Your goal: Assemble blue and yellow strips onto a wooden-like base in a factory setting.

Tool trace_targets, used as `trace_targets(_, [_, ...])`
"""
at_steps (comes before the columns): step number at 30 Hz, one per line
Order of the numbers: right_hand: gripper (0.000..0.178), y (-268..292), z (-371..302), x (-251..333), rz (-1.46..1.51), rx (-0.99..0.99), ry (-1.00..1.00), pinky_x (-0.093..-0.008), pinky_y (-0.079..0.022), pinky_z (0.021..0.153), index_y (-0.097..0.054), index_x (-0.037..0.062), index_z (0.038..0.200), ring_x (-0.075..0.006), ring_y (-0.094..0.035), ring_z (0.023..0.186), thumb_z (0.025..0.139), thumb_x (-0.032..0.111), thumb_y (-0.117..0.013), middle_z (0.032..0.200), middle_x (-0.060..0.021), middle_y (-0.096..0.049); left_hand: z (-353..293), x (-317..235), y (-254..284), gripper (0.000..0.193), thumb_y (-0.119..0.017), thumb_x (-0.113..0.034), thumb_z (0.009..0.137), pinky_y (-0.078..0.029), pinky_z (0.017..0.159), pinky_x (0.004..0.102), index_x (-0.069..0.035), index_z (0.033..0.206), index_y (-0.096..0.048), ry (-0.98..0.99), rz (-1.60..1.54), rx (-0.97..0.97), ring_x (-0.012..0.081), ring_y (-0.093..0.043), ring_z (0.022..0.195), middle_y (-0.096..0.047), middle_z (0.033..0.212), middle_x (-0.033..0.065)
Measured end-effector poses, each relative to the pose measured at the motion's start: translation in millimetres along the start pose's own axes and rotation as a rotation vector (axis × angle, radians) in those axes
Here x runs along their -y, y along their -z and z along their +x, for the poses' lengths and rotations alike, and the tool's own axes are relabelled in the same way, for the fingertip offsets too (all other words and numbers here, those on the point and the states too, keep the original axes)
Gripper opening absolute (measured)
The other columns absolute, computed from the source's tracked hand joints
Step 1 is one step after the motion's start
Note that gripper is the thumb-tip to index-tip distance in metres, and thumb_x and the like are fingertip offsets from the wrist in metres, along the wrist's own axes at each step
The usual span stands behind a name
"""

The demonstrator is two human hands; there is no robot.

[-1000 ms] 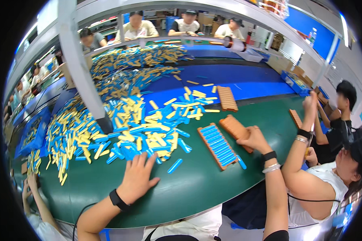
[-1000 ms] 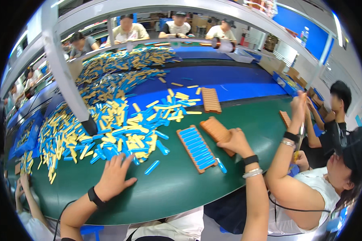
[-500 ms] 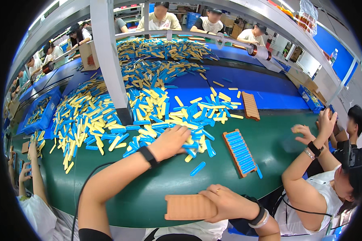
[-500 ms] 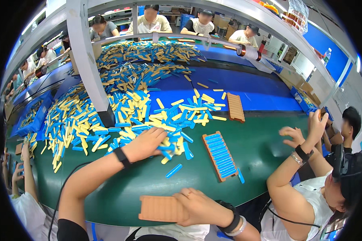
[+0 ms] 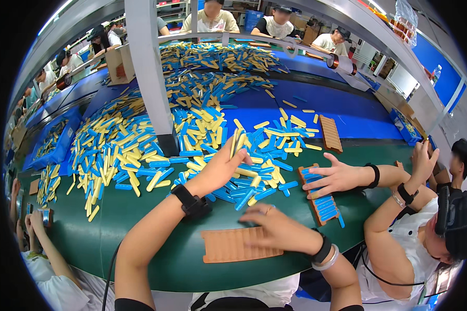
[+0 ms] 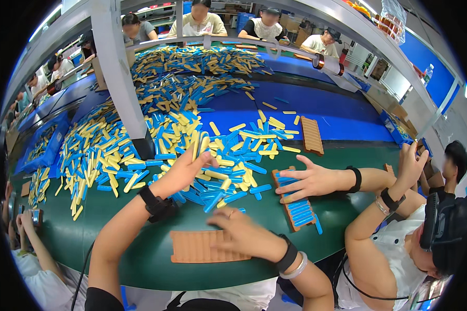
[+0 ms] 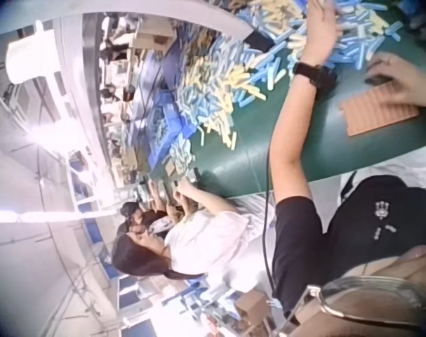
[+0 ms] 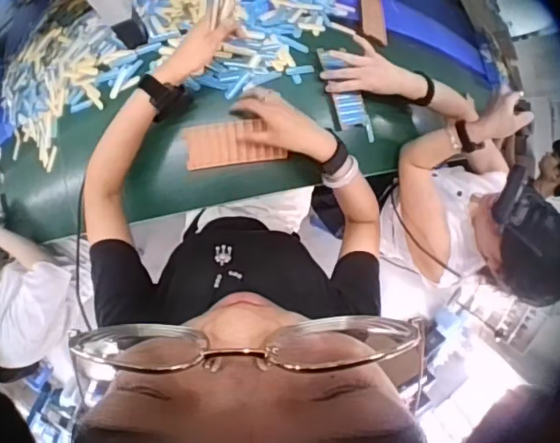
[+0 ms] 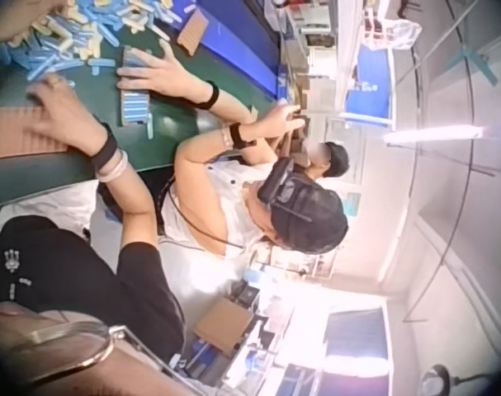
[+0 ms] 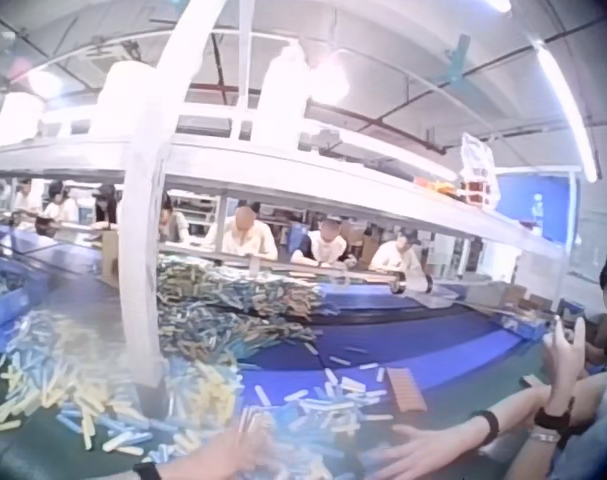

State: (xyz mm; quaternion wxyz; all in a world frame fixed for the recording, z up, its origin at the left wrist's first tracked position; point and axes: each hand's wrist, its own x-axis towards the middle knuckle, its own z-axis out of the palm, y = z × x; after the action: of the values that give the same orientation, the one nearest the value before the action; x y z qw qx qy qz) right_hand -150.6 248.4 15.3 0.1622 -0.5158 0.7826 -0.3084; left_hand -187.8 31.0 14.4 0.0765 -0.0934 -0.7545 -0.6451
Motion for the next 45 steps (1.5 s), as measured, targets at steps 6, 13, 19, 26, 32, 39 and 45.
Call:
trace_targets(6, [0.021, 17, 25, 17, 0.661, -0.413, -0.33, -0.0231, -0.045, 0.071, -0.057, 0.0034, 0.107, -0.0077, -0.054, 0.084, 0.09, 0.016, -0.058, 0.091, -0.0026, -0.058, -67, -55, 4, 0.021, -0.051, -0.023, 0.095, -0.026, 0.044, 0.0201, -0.012, 0.109, -0.04, 0.5, -0.59, 0.199, 0.005, -0.032, 0.051, -0.04, 0.07, -0.002])
trace_targets(13, [0.014, -6, 37, 69, 0.974, -0.141, -0.325, -0.0181, -0.045, 0.063, -0.054, 0.0001, 0.092, -0.0039, -0.056, 0.07, 0.09, 0.013, -0.059, 0.08, -0.0009, -0.06, -147, -67, 14, 0.03, -0.047, -0.017, 0.096, -0.029, 0.051, 0.0177, -0.009, 0.12, -0.031, 0.525, -0.619, 0.148, 0.004, -0.036, 0.063, -0.041, 0.086, 0.0002])
trace_targets(19, [0.016, -40, 44, 76, 0.95, -0.08, -0.288, -0.0191, -0.044, 0.061, -0.056, 0.0008, 0.087, -0.004, -0.056, 0.07, 0.088, 0.016, -0.061, 0.08, -0.0025, -0.062, -185, -66, 22, 0.038, -0.035, -0.017, 0.098, -0.033, 0.057, 0.0201, -0.011, 0.132, -0.02, 0.608, -0.521, 0.09, 0.008, -0.039, 0.065, -0.047, 0.092, 0.0065])
trace_targets(26, [0.023, -43, 56, 36, -0.016, 0.067, -0.008, -0.0363, -0.037, 0.082, -0.059, 0.0042, 0.073, -0.0259, -0.048, 0.087, 0.076, 0.023, -0.07, 0.083, -0.008, -0.055, -237, -68, 26, 0.035, -0.035, -0.01, 0.097, -0.033, 0.047, 0.018, -0.002, 0.129, -0.023, 0.549, -0.576, -0.25, 0.006, -0.038, 0.054, -0.052, 0.095, 0.0129])
trace_targets(32, [0.035, -34, 79, 34, -0.012, 0.38, -0.102, -0.0336, -0.038, 0.071, -0.049, 0.0044, 0.076, -0.0269, -0.045, 0.086, 0.068, 0.024, -0.077, 0.087, -0.0099, -0.048, -255, -53, 17, 0.03, -0.042, -0.015, 0.097, -0.028, 0.047, 0.0176, -0.004, 0.122, -0.031, 0.704, -0.849, -0.123, 0.0041, -0.034, 0.053, -0.051, 0.086, 0.0081])
trace_targets(39, [0.041, -35, 102, 35, 0.072, 0.466, -0.112, -0.0332, -0.036, 0.059, -0.045, 0.007, 0.083, -0.0234, -0.047, 0.066, 0.065, 0.023, -0.078, 0.067, -0.0066, -0.045, -253, -42, 9, 0.031, -0.044, -0.011, 0.093, -0.026, 0.047, 0.0197, -0.007, 0.121, -0.032, 0.675, -1.063, -0.219, 0.0063, -0.03, 0.053, -0.048, 0.084, 0.0076])
trace_targets(45, [0.032, -28, 112, 22, 0.078, 0.573, 0.027, -0.0313, -0.034, 0.052, -0.052, 0.0089, 0.088, -0.0183, -0.041, 0.056, 0.073, 0.026, -0.074, 0.058, -0.0023, -0.04, -245, -46, 10, 0.042, -0.043, -0.008, 0.092, -0.027, 0.048, 0.0204, -0.013, 0.129, -0.026, 0.675, -1.089, -0.094, 0.0074, -0.031, 0.054, -0.048, 0.087, 0.009])
